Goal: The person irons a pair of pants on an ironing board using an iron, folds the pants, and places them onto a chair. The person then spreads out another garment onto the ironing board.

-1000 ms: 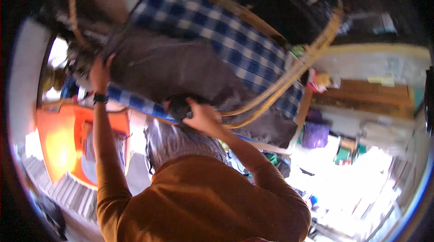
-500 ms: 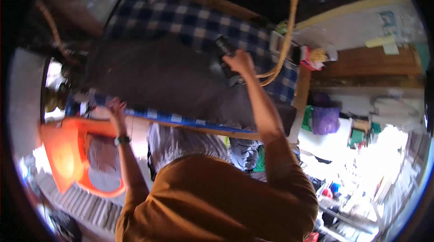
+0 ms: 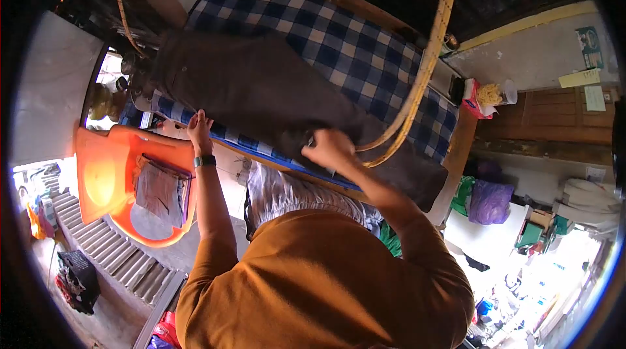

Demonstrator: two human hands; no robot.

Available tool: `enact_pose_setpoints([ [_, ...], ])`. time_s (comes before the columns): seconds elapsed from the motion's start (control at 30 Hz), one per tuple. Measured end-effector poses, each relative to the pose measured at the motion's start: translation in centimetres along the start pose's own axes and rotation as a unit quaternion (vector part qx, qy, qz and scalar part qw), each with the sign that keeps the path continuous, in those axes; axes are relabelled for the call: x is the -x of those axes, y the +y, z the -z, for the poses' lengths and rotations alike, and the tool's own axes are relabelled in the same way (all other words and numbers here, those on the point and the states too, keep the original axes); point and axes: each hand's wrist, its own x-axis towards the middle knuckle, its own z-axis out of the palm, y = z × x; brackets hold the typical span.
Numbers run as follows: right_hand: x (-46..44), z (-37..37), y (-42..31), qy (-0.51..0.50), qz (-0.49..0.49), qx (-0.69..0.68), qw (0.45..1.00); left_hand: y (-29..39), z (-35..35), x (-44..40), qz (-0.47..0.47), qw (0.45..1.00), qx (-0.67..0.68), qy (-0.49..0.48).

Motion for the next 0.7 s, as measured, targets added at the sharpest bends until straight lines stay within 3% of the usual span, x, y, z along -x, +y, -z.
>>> enact_pose_setpoints([
  [0.07, -0.8, 3.2, 2.6, 0.042, -0.102, -0.039, 0.993, -0.6, 0.2, -0.5, -0.004, 1.0, 0.004, -0.008],
  [0.13, -1.2, 5.7, 5.7, 0.139, -0.152, -0.038, 0.978, -1.7, 1.0, -1.4, -0.009, 1.0, 0.009, -0.015],
  [0.2, -2.4, 6.3, 10.8, 0.155, -0.183, -0.09, 0.967, -2.5, 1.9, -2.2, -0.006, 0.995, 0.074, -0.062],
  [0.27, -1.7, 8.3, 12.6, 0.063, -0.166, -0.095, 0.979, 0.0, 0.5, -0.6, 0.013, 0.996, 0.075, -0.038],
  [0.3, -1.6, 8.5, 12.8, 0.064, -0.158, -0.091, 0.981, 0.8, 0.0, -0.6, 0.014, 0.994, 0.106, -0.037],
  [0.37, -1.5, 8.1, 12.7, 0.049, 0.019, -0.014, 0.999, 2.1, 0.0, -1.5, 0.012, 0.989, 0.142, -0.03],
  [0.47, -3.0, 7.2, 8.7, 0.079, 0.103, -0.004, 0.992, 4.2, -0.1, -5.1, -0.116, 0.991, -0.041, -0.051],
  [0.53, -5.8, 6.8, 5.6, 0.067, 0.096, 0.004, 0.993, 7.7, -2.3, -5.7, 0.007, 0.998, -0.003, 0.062],
  [0.57, -7.2, 6.8, 3.8, 0.069, 0.088, 0.003, 0.994, 7.2, -1.5, -8.2, -0.004, 0.996, -0.045, 0.077],
  [0.6, -9.0, 6.9, 2.4, 0.06, 0.08, 0.003, 0.995, 6.1, 0.1, -10.9, -0.001, 0.996, -0.05, 0.076],
  [0.67, -12.6, 7.5, -0.2, 0.059, 0.076, -0.006, 0.995, 4.4, 2.7, -15.2, -0.102, 0.993, -0.045, 0.034],
  [0.7, -14.3, 7.7, -1.1, 0.068, 0.078, -0.016, 0.994, 5.9, 2.7, -14.0, -0.074, 0.997, 0.024, -0.024],
])
